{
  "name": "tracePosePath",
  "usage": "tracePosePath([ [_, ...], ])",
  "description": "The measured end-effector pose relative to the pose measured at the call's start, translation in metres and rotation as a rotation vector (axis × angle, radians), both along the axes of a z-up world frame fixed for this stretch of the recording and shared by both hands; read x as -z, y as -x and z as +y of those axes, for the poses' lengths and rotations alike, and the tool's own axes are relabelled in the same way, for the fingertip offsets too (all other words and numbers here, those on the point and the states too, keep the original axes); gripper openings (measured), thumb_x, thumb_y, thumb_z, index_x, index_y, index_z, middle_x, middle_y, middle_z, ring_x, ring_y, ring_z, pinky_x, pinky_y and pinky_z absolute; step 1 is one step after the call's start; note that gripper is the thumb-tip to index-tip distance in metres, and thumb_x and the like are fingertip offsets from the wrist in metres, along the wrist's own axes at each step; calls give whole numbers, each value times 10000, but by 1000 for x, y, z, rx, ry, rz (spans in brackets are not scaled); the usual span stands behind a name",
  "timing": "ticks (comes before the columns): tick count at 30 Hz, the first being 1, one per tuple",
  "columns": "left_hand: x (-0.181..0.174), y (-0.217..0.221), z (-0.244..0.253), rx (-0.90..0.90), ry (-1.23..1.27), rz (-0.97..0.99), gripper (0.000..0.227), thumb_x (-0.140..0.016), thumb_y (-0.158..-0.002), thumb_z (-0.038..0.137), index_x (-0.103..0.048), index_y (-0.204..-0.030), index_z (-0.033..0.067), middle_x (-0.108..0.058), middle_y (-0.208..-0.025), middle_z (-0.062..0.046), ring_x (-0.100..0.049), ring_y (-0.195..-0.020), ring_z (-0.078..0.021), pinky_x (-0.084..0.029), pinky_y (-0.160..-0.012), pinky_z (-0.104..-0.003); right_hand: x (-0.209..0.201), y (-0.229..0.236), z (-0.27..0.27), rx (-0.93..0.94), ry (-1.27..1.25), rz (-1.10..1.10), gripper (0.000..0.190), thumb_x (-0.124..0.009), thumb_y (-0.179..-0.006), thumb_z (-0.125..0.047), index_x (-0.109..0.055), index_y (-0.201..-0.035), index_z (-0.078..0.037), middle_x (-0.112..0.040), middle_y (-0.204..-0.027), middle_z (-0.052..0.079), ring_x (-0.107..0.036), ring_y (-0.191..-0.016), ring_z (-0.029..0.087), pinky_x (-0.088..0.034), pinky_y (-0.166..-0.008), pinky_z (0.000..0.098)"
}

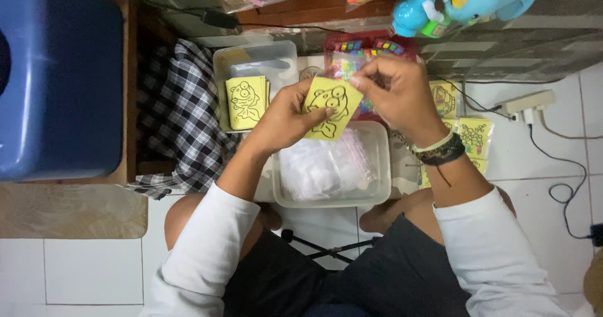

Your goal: The person packs small plastic bags with a yellow cartoon drawing card and small colorful plastic pieces using their hands.

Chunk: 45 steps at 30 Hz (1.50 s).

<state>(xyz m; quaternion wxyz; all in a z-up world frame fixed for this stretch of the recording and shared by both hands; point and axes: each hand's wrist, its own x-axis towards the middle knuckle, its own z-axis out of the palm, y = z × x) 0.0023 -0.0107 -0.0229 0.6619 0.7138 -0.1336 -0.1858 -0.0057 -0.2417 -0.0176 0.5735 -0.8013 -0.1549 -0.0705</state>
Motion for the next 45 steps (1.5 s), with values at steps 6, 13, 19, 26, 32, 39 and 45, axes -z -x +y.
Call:
tracePosePath([
  [6,-1,-11,4,5,-239,-78,280,-696,-892,-7,-692,-1171,-36,-765,-863,-129,-715,-688,-182,-585,-647,-314,-17,-9,-11,-63,17,-10,69,-766,-929,61,-703,-927,34,-646,-1111,147,-547,-795,138,-444,-679,240],
  [13,-1,-21,16,-144,-391,-228,252,-690,-864,-10,-691,-1117,-9,-761,-898,-71,-689,-713,-143,-569,-678,-287,48,-49,-50,123,368,113,35,-775,-982,-78,-761,-980,-46,-693,-782,55,-486,-573,106,-409,-521,251],
  [19,-7,-19,16,-132,-407,-201,219,-708,-891,69,-726,-1108,44,-763,-883,-184,-743,-944,-425,-548,-837,-494,154,-54,-60,145,1038,424,435,-840,-763,-308,-743,-1154,-143,-751,-1030,123,-748,-971,379,-582,-847,536],
  [26,-6,-17,20,-128,-371,-216,187,-699,-894,64,-732,-1078,55,-764,-856,-167,-760,-912,-384,-560,-826,-465,173,-54,-63,118,1118,439,171,-731,-837,-211,-770,-984,-133,-753,-954,117,-753,-959,403,-585,-824,542],
  [32,-8,-17,21,-115,-333,-217,178,-694,-905,60,-725,-1081,49,-763,-833,-157,-771,-849,-332,-571,-799,-432,151,-52,-75,101,960,379,133,-699,-873,-170,-771,-982,-190,-765,-919,86,-739,-980,369,-601,-829,509],
  [39,-8,-17,21,-112,-247,-207,222,-677,-901,-34,-691,-1123,-19,-733,-863,-46,-624,-668,-90,-521,-593,-237,14,-33,-69,110,274,40,148,-750,-953,78,-646,-953,-28,-690,-1000,105,-648,-853,177,-574,-804,303],
  [45,-10,-9,11,-61,-238,-264,196,-675,-903,-11,-700,-1098,-1,-722,-857,-30,-616,-691,-104,-519,-642,-249,-69,1,-52,102,80,-110,173,-690,-1079,208,-617,-1184,91,-675,-1108,164,-606,-916,155,-528,-878,241],
])
